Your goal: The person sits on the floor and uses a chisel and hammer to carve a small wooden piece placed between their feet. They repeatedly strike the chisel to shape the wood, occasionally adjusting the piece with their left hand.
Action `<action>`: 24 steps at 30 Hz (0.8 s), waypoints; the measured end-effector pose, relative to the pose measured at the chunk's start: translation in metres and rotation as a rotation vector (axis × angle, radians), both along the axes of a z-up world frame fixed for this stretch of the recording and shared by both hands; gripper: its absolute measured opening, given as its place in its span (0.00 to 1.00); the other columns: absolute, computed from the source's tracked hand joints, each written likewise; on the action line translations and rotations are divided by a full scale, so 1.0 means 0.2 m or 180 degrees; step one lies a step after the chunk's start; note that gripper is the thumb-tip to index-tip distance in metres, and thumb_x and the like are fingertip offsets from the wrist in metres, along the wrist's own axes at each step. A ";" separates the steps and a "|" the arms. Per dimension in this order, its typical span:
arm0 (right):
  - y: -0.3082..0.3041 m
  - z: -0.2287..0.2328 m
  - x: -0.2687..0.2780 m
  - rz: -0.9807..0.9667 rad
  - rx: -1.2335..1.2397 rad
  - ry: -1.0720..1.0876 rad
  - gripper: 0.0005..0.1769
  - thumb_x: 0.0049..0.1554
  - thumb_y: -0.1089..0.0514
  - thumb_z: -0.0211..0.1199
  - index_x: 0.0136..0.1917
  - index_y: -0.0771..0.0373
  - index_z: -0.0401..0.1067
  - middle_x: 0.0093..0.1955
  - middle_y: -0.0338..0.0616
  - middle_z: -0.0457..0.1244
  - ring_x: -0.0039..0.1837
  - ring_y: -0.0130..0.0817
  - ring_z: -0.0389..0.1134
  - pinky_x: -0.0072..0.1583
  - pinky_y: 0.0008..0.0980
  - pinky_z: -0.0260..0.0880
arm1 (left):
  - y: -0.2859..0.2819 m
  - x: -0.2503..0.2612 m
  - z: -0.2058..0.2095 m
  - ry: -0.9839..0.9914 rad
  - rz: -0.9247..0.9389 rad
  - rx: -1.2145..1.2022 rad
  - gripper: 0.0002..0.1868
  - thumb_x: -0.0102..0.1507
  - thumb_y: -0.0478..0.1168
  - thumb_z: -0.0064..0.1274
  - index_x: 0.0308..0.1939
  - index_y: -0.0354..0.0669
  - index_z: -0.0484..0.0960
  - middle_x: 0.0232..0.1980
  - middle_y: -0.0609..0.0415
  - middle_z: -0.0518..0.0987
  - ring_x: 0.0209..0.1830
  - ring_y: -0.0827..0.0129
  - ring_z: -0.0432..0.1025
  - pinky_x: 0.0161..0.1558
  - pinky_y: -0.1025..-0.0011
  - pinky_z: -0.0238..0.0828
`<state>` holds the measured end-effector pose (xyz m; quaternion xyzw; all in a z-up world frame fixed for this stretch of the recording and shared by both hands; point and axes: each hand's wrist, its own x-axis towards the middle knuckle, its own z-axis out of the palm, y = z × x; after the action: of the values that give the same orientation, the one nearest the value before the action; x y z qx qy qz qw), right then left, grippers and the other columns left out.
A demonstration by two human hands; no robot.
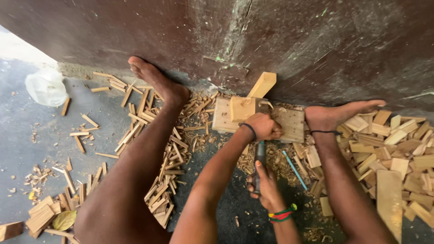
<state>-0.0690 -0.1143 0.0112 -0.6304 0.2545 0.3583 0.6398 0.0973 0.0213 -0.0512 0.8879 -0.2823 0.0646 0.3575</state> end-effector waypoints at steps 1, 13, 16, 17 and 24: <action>0.04 -0.04 0.02 -0.0011 0.0137 -0.0110 0.17 0.59 0.38 0.55 0.55 0.46 0.63 0.29 0.41 0.60 0.24 0.31 0.59 0.24 0.28 0.52 | 0.06 0.03 -0.02 0.0008 0.0080 0.0176 0.17 0.63 0.56 0.54 0.25 0.54 0.85 0.27 0.53 0.83 0.26 0.55 0.77 0.33 0.57 0.75; -0.29 0.08 -0.17 -0.0504 0.0748 -0.0339 0.23 0.62 0.37 0.52 0.58 0.55 0.65 0.31 0.41 0.60 0.24 0.26 0.58 0.23 0.24 0.53 | -0.29 -0.14 0.11 -0.0956 0.0164 -0.0515 0.18 0.64 0.60 0.55 0.32 0.56 0.89 0.30 0.56 0.85 0.31 0.58 0.79 0.41 0.61 0.77; -0.31 0.08 -0.25 -0.0312 0.0581 -0.0433 0.21 0.63 0.39 0.53 0.58 0.57 0.64 0.32 0.43 0.61 0.25 0.27 0.59 0.24 0.24 0.54 | -0.26 -0.25 0.12 -0.0864 0.0239 -0.0631 0.18 0.65 0.60 0.54 0.33 0.56 0.89 0.31 0.55 0.85 0.31 0.58 0.79 0.40 0.61 0.76; -0.30 0.08 -0.28 -0.0239 0.0528 -0.0397 0.21 0.62 0.39 0.53 0.58 0.56 0.64 0.32 0.43 0.61 0.24 0.27 0.59 0.24 0.24 0.54 | -0.23 -0.30 0.11 -0.0916 0.0206 -0.0819 0.18 0.66 0.60 0.53 0.36 0.56 0.89 0.33 0.56 0.86 0.31 0.60 0.78 0.41 0.61 0.76; -0.15 -0.01 -0.29 0.0001 0.0238 -0.0004 0.20 0.59 0.40 0.53 0.64 0.39 0.63 0.29 0.42 0.61 0.24 0.29 0.60 0.23 0.26 0.54 | -0.04 -0.38 0.07 -0.0032 0.0570 -0.0277 0.25 0.65 0.63 0.53 0.22 0.53 0.84 0.23 0.54 0.82 0.28 0.58 0.77 0.40 0.61 0.77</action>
<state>-0.1274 -0.1449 0.0094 -0.6064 0.2404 0.3673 0.6630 0.0219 0.0141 -0.0372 0.8928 -0.2005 0.1130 0.3872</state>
